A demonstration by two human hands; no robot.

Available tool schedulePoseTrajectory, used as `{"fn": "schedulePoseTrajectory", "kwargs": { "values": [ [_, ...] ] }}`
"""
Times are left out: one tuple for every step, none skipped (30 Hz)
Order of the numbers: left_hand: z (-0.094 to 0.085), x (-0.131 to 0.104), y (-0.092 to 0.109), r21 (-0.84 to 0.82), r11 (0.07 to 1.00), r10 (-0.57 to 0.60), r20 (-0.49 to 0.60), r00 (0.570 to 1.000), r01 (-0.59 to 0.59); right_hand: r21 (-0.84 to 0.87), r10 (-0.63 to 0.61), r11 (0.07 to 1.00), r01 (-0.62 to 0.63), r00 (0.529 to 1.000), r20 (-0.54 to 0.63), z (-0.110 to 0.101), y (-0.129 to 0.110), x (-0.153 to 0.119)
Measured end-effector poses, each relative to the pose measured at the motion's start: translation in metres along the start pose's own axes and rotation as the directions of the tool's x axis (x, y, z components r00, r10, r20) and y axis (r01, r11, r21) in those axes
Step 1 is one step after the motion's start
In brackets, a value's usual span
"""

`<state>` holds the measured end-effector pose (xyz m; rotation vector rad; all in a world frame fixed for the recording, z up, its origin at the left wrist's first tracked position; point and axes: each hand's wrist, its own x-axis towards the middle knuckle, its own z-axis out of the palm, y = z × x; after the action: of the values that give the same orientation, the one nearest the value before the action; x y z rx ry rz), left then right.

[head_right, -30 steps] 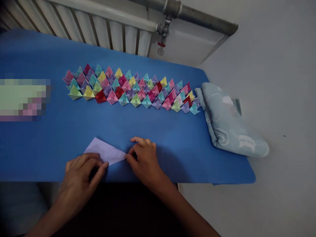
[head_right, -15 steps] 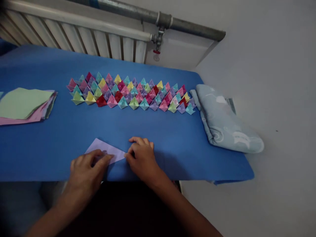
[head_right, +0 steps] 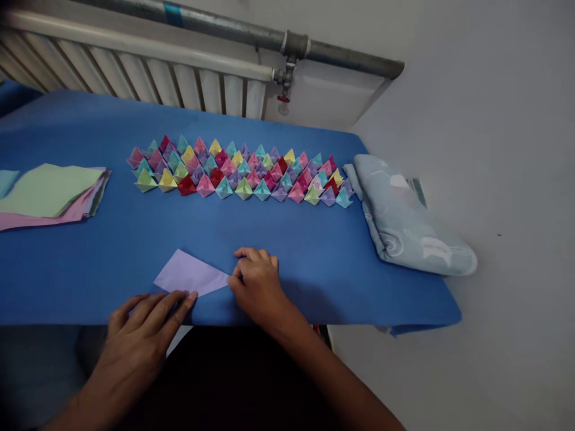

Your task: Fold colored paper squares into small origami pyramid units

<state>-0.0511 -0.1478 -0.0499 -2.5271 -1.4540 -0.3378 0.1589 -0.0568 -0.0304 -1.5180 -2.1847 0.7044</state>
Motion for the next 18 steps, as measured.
{"fn": "schedulePoseTrajectory", "kwargs": {
  "values": [
    [-0.001,-0.003,0.000,0.000,1.000,-0.031,0.008,0.999,0.031,-0.003,-0.008,1.000,0.008,1.000,0.013,-0.002,-0.002,-0.001],
    [-0.001,-0.005,0.000,-0.001,0.998,-0.067,0.014,0.998,0.067,0.001,-0.015,1.000,0.015,0.999,0.030,-0.004,-0.004,-0.003],
    [-0.002,-0.006,0.000,-0.002,0.996,-0.093,0.005,0.996,0.093,0.013,-0.013,1.000,0.013,0.999,0.049,-0.007,-0.007,-0.006],
    [-0.002,-0.006,0.001,-0.005,0.994,-0.111,-0.021,0.994,0.111,0.035,-0.002,0.999,0.000,0.997,0.073,-0.009,-0.009,-0.008],
    [-0.001,-0.005,0.001,-0.013,0.993,-0.122,-0.053,0.991,0.121,0.068,0.016,0.997,-0.023,0.995,0.101,-0.011,-0.011,-0.010],
    [-0.001,-0.002,0.003,-0.027,0.992,-0.124,-0.094,0.988,0.122,0.106,0.040,0.993,-0.054,0.991,0.130,-0.013,-0.013,-0.012],
    [0.000,0.001,0.004,-0.048,0.991,-0.132,-0.137,0.982,0.126,0.145,0.068,0.985,-0.091,0.985,0.156,-0.014,-0.014,-0.014],
    [0.000,0.006,0.007,-0.079,0.988,-0.143,-0.167,0.975,0.131,0.190,0.095,0.973,-0.130,0.979,0.179,-0.015,-0.016,-0.015],
    [0.001,0.011,0.009,-0.117,0.983,-0.159,-0.191,0.969,0.138,0.245,0.119,0.955,-0.167,0.973,0.198,-0.015,-0.017,-0.016],
    [0.001,0.015,0.011,-0.154,0.978,-0.171,-0.213,0.962,0.139,0.309,0.139,0.930,-0.201,0.968,0.209,-0.014,-0.018,-0.017],
    [0.002,0.020,0.012,-0.184,0.974,-0.174,-0.234,0.957,0.132,0.373,0.160,0.899,-0.232,0.964,0.214,-0.014,-0.020,-0.018],
    [0.001,0.024,0.013,-0.209,0.971,-0.172,-0.252,0.952,0.121,0.435,0.174,0.863,-0.257,0.960,0.220,-0.014,-0.022,-0.019],
    [0.000,0.027,0.013,-0.229,0.967,-0.168,-0.260,0.951,0.108,0.495,0.175,0.826,-0.270,0.957,0.230,-0.015,-0.024,-0.021],
    [-0.002,0.029,0.011,-0.250,0.963,-0.167,-0.272,0.948,0.098,0.550,0.161,0.790,-0.272,0.957,0.242,-0.017,-0.026,-0.022],
    [-0.006,0.031,0.009,-0.276,0.957,-0.172,-0.286,0.943,0.090,0.596,0.136,0.761,-0.258,0.961,0.243,-0.020,-0.028,-0.024],
    [-0.011,0.032,0.006,-0.313,0.946,-0.186,-0.299,0.936,0.088,0.631,0.105,0.742,-0.225,0.969,0.222,-0.024,-0.030,-0.027],
    [-0.018,0.033,0.003,-0.363,0.927,-0.212,-0.300,0.930,0.094,0.651,0.071,0.740,-0.169,0.982,0.175,-0.030,-0.032,-0.029],
    [-0.025,0.035,0.000,-0.423,0.899,-0.248,-0.284,0.926,0.111,0.642,0.035,0.762,-0.085,0.995,0.091,-0.036,-0.033,-0.031]
  ]
}}
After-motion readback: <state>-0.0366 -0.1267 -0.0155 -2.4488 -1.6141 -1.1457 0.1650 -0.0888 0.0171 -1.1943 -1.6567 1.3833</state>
